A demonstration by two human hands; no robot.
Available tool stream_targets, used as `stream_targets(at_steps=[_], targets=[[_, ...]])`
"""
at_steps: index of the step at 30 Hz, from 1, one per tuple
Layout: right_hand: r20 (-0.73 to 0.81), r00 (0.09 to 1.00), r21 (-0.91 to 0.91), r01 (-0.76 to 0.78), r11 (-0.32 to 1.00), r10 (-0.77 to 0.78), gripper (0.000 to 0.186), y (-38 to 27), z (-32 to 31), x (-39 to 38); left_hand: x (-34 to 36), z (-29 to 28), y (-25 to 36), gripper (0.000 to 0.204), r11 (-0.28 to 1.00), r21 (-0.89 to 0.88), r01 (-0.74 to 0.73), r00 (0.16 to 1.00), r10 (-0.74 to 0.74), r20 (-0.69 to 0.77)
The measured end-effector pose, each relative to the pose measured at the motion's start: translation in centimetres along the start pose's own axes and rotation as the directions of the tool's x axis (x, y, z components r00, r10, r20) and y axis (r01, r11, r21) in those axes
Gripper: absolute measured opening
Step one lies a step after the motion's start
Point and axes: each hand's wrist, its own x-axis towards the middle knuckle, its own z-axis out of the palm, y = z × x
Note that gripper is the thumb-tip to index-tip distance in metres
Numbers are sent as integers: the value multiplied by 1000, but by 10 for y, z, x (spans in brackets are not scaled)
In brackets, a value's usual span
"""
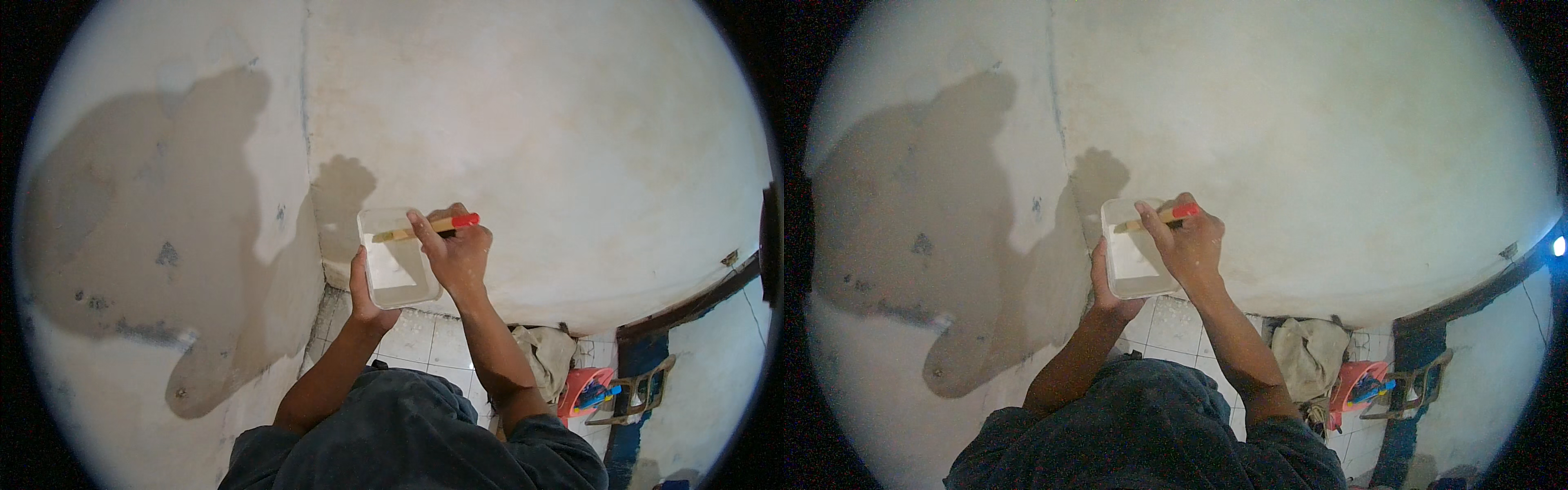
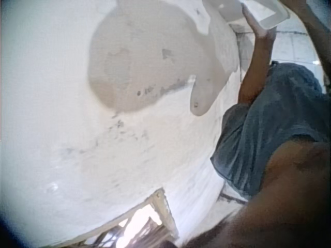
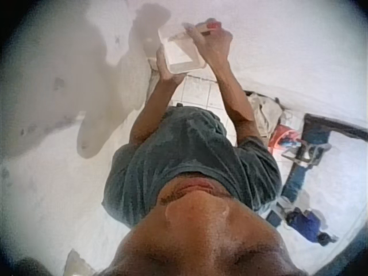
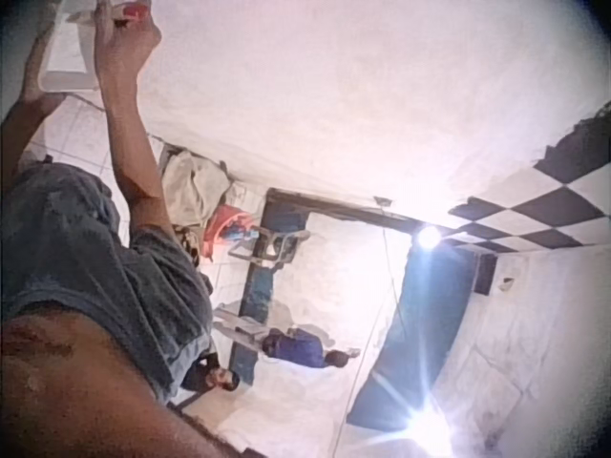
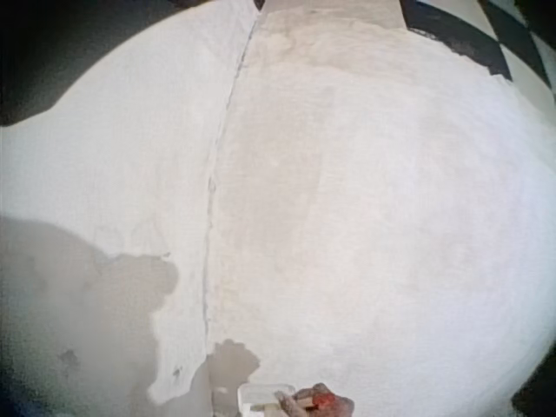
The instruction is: The person applies white liquid to a wall corner using a brush while holding a plastic container.
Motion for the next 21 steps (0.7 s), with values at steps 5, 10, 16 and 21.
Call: stream_targets(at_steps=[5,10,16,21], targets=[[78,996,-3,-31,1000,32,36,0,15,11,-2,3,-1,57,1000,-3,-22,1000,22,-12],[102,994,-138,54,989,-40,43,10,17,5,-2,-3,0,56,1000,-11,2,1000,-2,3],[99,995,-154,32,988,-17,41,5,14,-10,-6,-5,3,57,1000,-8,30,999,-30,-16],[136,991,-159,26,987,-5,40,1,5,-23,-8,-1,4,57,1000,7,20,999,-19,-49]])
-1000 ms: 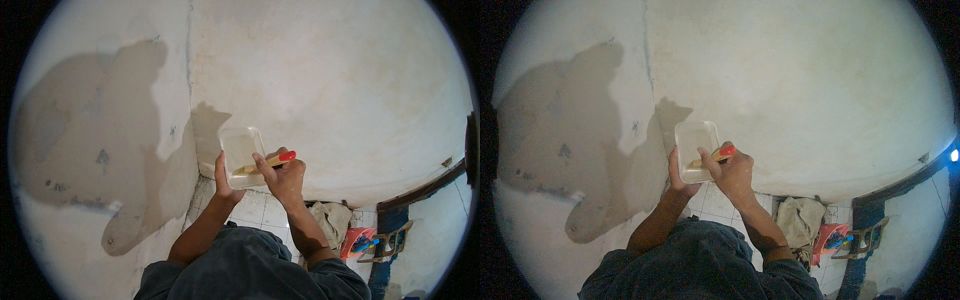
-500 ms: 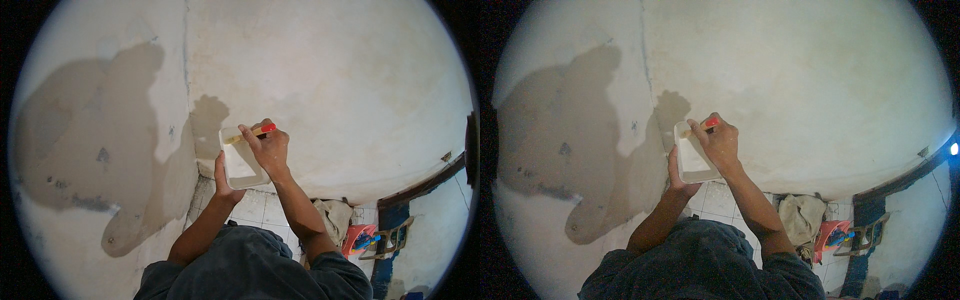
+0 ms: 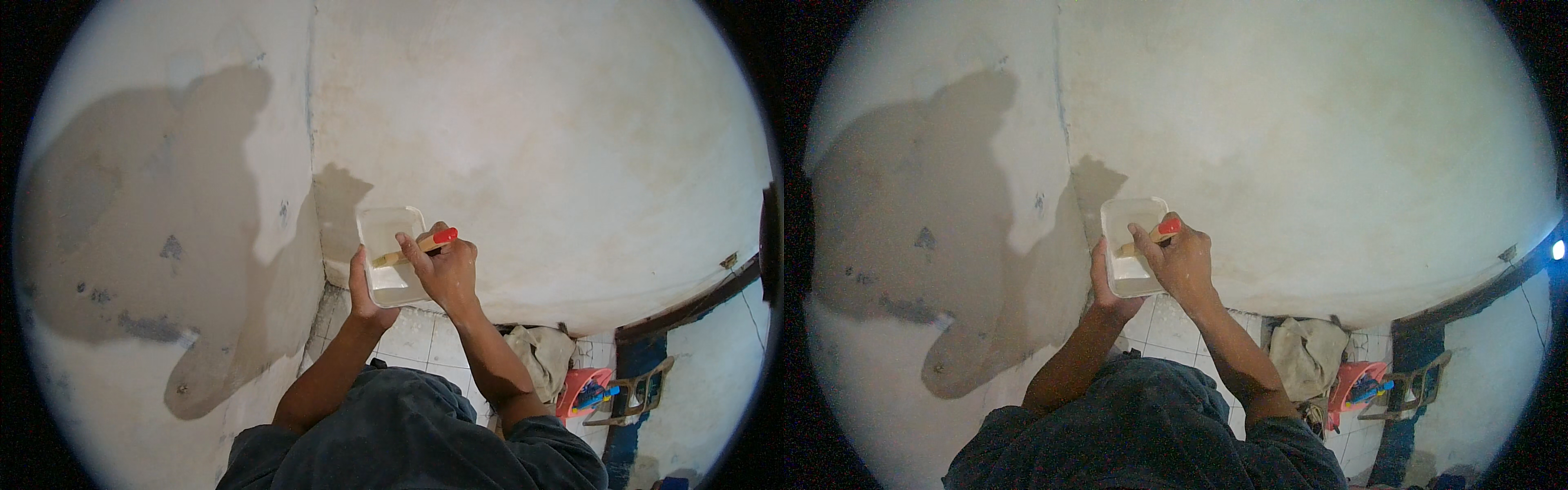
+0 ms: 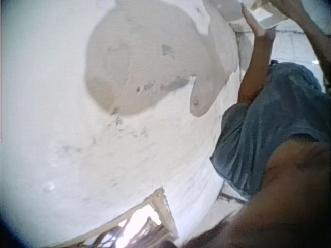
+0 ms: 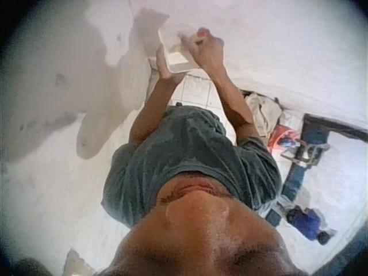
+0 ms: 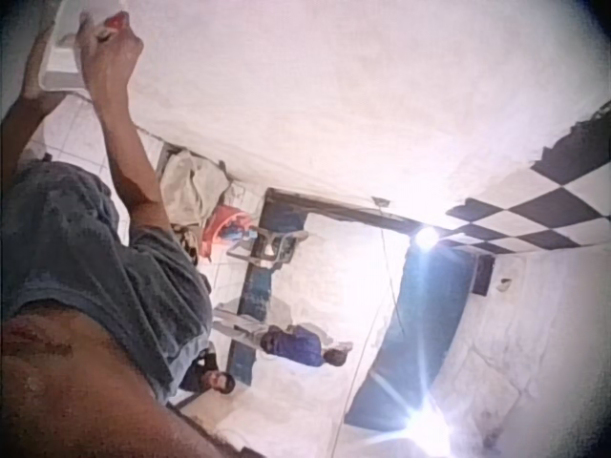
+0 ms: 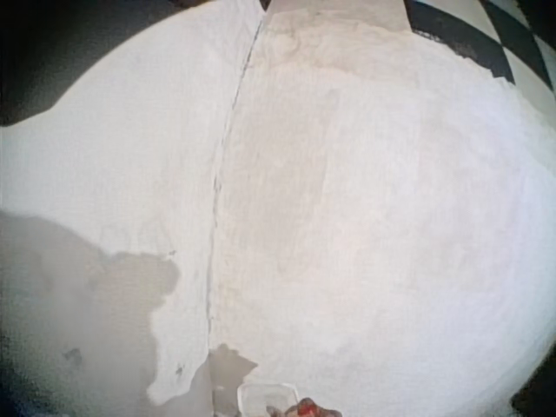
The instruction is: The person applies white liquid to a wall corner using a brush while holding a plastic container.
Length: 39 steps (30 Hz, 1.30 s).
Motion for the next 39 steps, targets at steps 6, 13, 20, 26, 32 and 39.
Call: stream_targets(at_steps=[6,13,20,26,32,39], targets=[[95,994,50,-60,997,55,43,-8,-15,-13,-1,3,2,58,1000,20,-1,1000,1,1],[96,994,126,-59,990,47,38,-8,-28,-14,2,-1,2,65,991,130,-37,999,33,35],[-2,1000,218,-16,976,17,24,0,-23,11,2,-1,-1,59,1000,-27,-2,1000,2,-7],[209,978,490,-120,863,17,16,28,-6,26,0,-1,-1,58,1000,-25,-3,998,5,66],[325,946,566,-201,799,8,17,29,0,32,0,-3,-2,57,1000,0,-25,997,25,69],[336,939,519,-252,817,76,19,28,-4,33,-2,-4,-3,63,996,76,-47,997,43,60]])
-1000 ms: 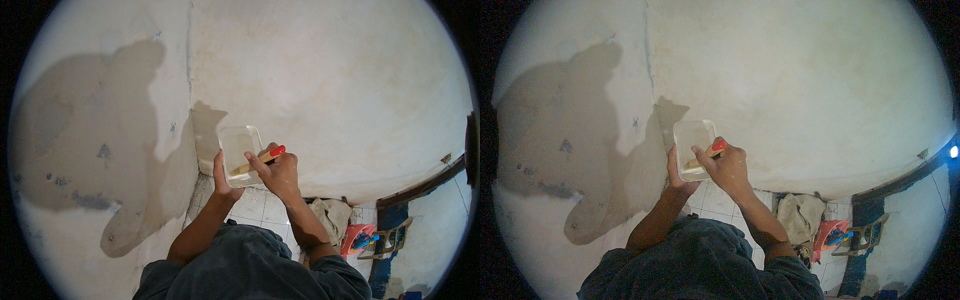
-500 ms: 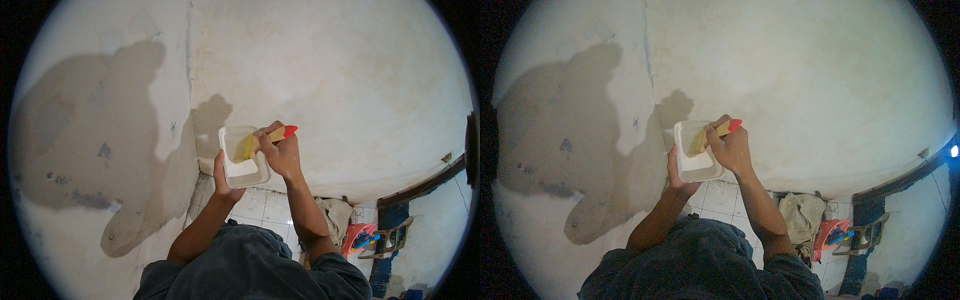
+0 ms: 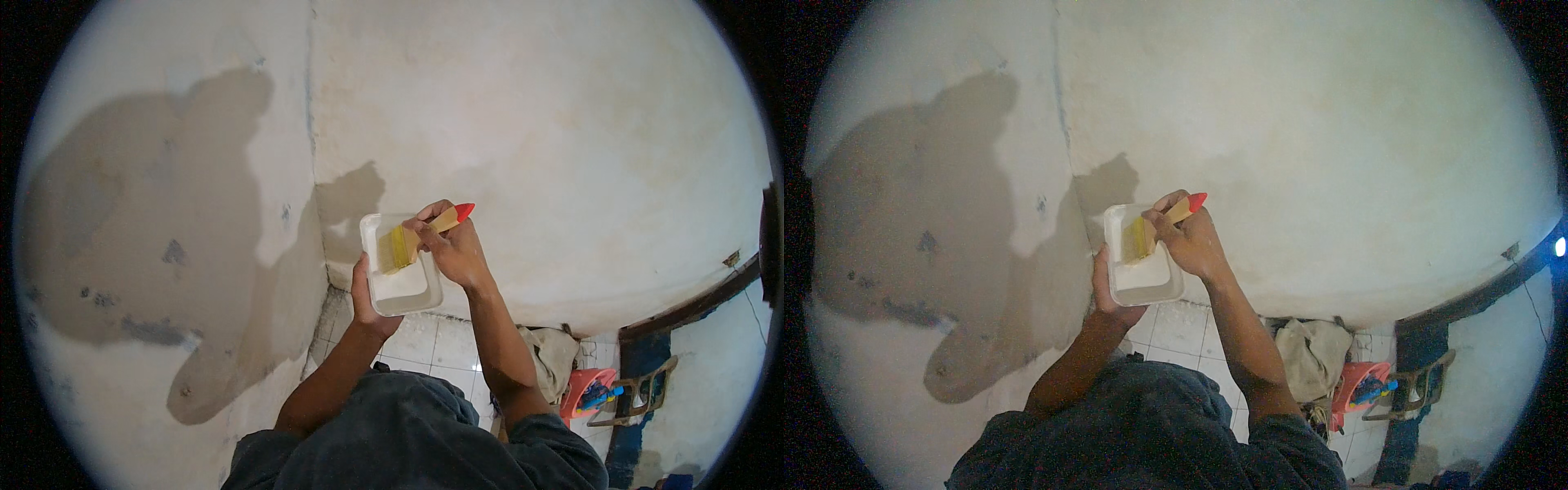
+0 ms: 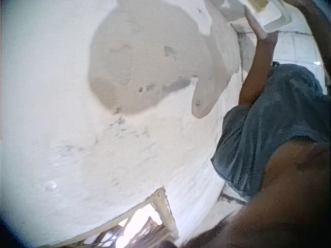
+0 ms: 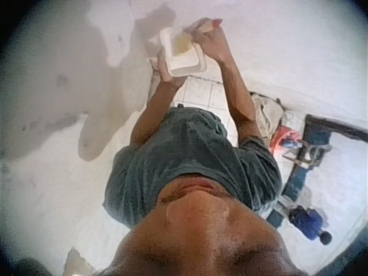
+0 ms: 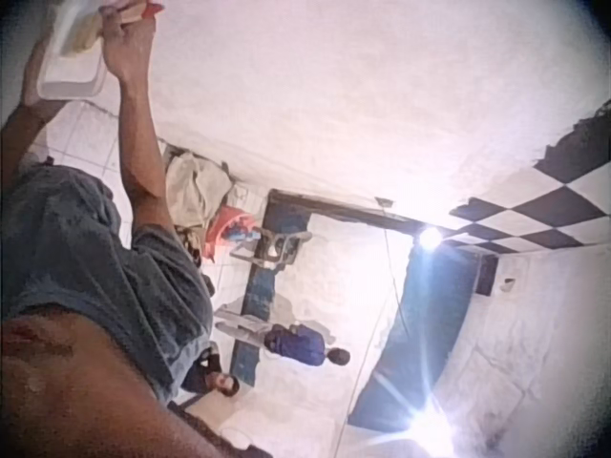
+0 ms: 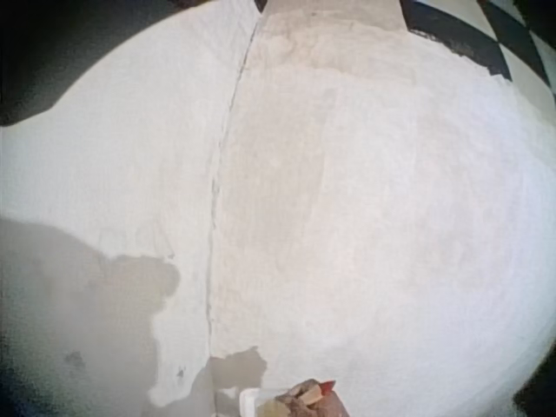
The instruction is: The person applies white liquid to a wall corner using a brush while holding a plastic container.
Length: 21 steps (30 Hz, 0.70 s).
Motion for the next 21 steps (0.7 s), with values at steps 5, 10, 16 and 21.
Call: stream_targets(at_steps=[5,10,16,21], targets=[[-6,1000,-34,17,999,-17,20,0,-6,-2,3,-2,1,61,993,-106,44,998,-48,-38],[-25,999,-66,31,997,-32,16,-8,-12,-4,7,-3,4,58,999,-49,16,1000,-17,-9],[-42,999,-176,22,984,-30,19,-11,-17,-6,7,-1,6,59,998,-63,11,998,-15,-61],[-53,991,-180,113,977,-125,23,-18,-17,-6,6,-2,7,60,998,-60,17,998,-21,-62]])
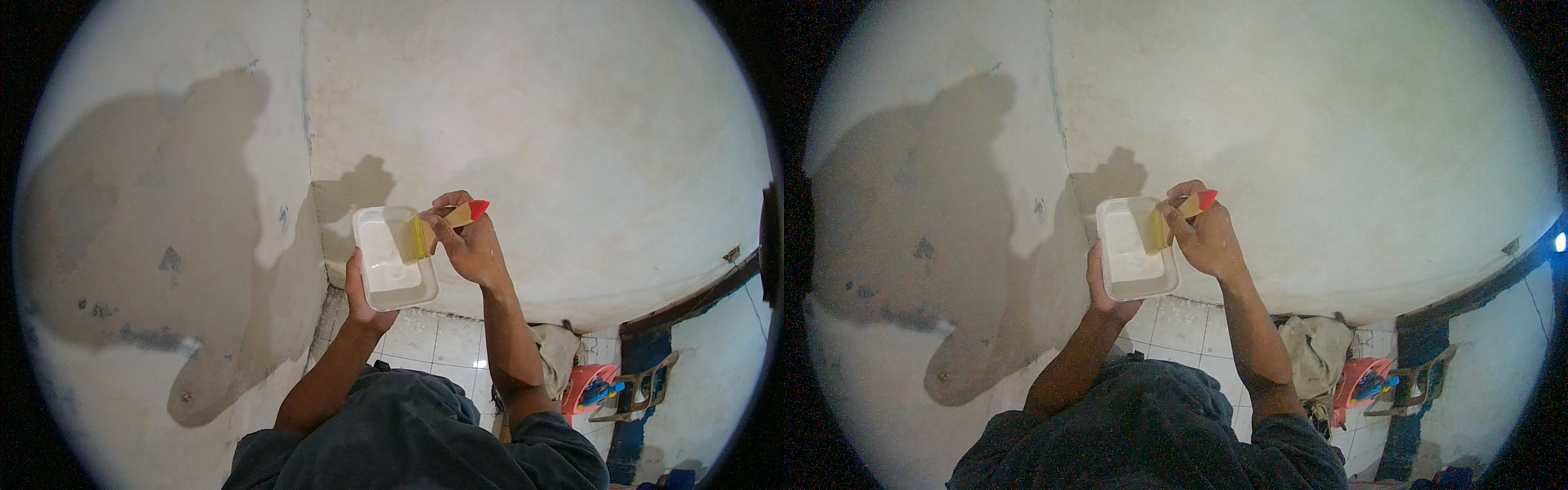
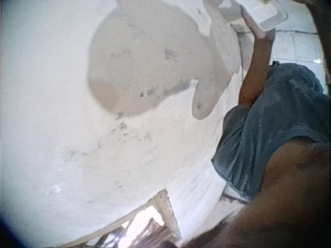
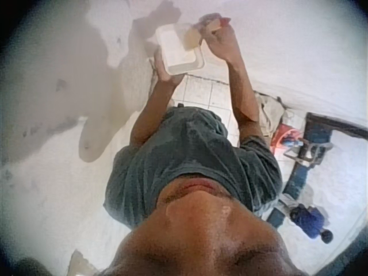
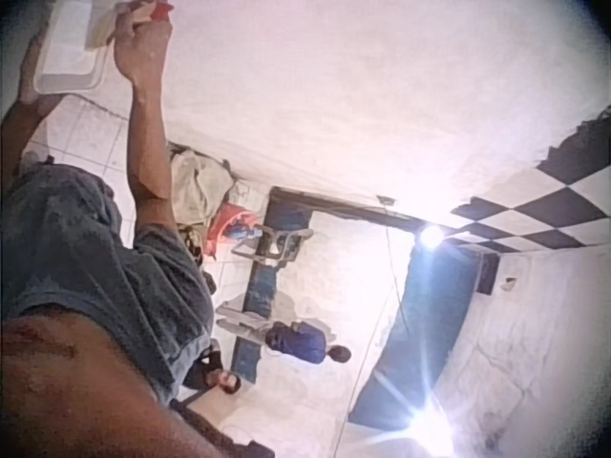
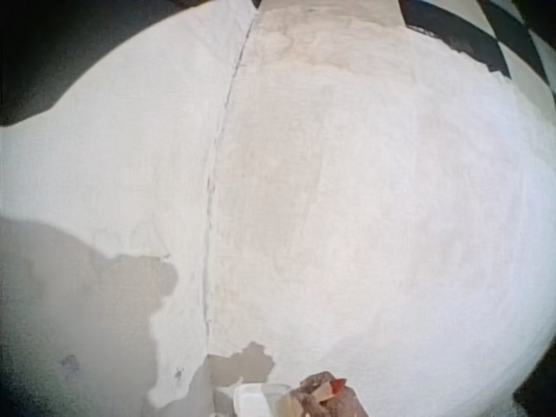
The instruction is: The person applies white liquid to a wall corner using a brush while holding a plastic container.
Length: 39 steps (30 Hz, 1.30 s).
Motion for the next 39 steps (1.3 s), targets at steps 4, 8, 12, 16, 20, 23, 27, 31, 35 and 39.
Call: stream_targets(at_steps=[4,8,12,16,20,23,27,31,35,39], targets=[[20,999,-107,-26,994,28,25,-5,-2,2,0,4,0,59,1000,-10,1,1000,-1,-17],[44,998,-158,-29,987,36,23,-13,-2,5,-3,11,0,58,998,50,-47,998,48,-33],[112,992,-188,-34,982,56,23,-10,-8,1,-5,11,-7,57,998,37,-51,998,52,-27],[91,993,-104,-64,992,74,18,-21,-4,-4,-5,21,-6,56,999,24,-47,998,48,-28],[107,993,-79,-48,996,56,18,-18,1,-10,-4,20,-6,58,1000,13,-29,999,28,41],[133,991,-54,-4,999,11,19,-15,2,-11,-4,18,-6,58,1000,2,-23,999,23,38],[143,989,-20,39,999,-35,21,-14,-1,-11,-1,21,-5,59,999,21,-43,998,42,56],[-1,999,21,-41,999,42,28,-29,-5,-18,-1,16,-6,57,999,9,-44,997,44,56],[-44,994,76,-99,992,103,34,-32,-11,-29,-4,20,-6,56,999,15,-37,999,36,35],[-46,992,95,-114,989,119,30,-36,-5,-37,2,19,-1,56,994,65,-86,996,84,37]])
